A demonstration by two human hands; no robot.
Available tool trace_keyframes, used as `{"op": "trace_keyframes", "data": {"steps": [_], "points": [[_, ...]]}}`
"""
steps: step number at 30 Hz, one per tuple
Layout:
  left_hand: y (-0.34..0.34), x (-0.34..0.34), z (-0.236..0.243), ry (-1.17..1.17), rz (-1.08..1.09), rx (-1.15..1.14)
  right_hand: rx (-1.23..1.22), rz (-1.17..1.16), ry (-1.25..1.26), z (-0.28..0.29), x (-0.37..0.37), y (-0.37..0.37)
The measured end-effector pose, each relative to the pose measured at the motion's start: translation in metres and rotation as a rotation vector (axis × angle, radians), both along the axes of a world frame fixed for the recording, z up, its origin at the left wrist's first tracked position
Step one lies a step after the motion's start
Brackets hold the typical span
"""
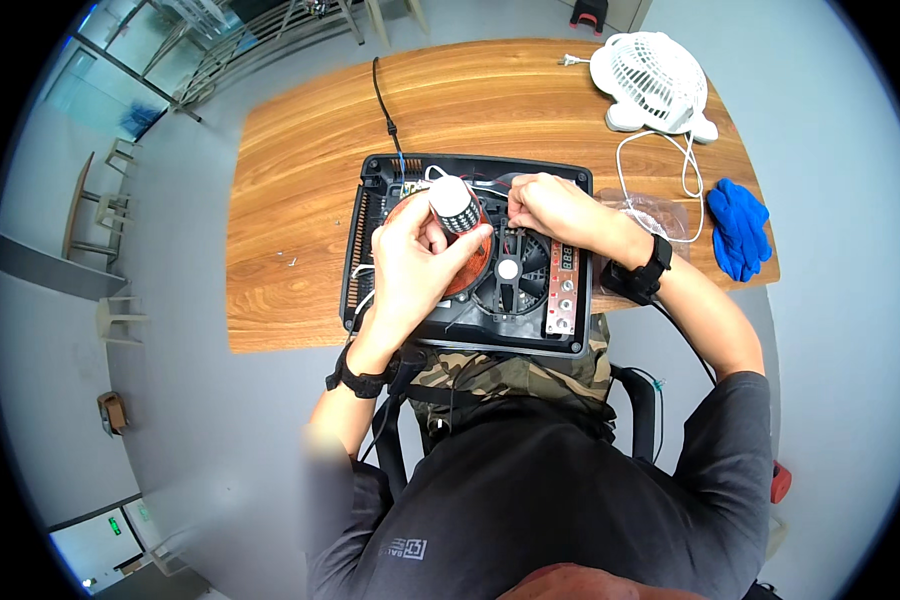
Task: The person uses a screwdriver to tighten screws on the internal components of an open electronic device. They adjust wires and reposition the device casing while working at a wooden table.
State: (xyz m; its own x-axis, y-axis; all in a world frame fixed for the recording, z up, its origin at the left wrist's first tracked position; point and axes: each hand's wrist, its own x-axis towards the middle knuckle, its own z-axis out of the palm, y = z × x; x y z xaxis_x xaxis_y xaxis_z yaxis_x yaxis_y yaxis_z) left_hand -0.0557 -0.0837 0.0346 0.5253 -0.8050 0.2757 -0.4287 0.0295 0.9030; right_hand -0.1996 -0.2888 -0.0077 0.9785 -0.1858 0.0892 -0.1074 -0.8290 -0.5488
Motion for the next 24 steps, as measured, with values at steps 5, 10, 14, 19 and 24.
{"op": "trace_keyframes", "data": {"steps": [5,10,14,19,24], "points": [[0.001,0.001,0.0,-0.037,0.008,-0.005,0.061,0.027,-0.016,-0.004,0.002,-0.005],[-0.003,0.0,0.0,-0.054,0.006,0.019,0.112,0.005,-0.014,-0.003,-0.005,-0.005],[-0.002,0.002,-0.007,-0.078,-0.008,0.008,0.109,0.003,-0.002,-0.004,-0.005,-0.005],[-0.003,0.0,-0.005,-0.061,-0.01,-0.011,0.106,-0.008,0.001,-0.006,-0.006,-0.004],[-0.003,0.003,-0.01,-0.068,-0.031,-0.022,0.115,0.002,0.01,-0.003,-0.007,-0.005]]}}
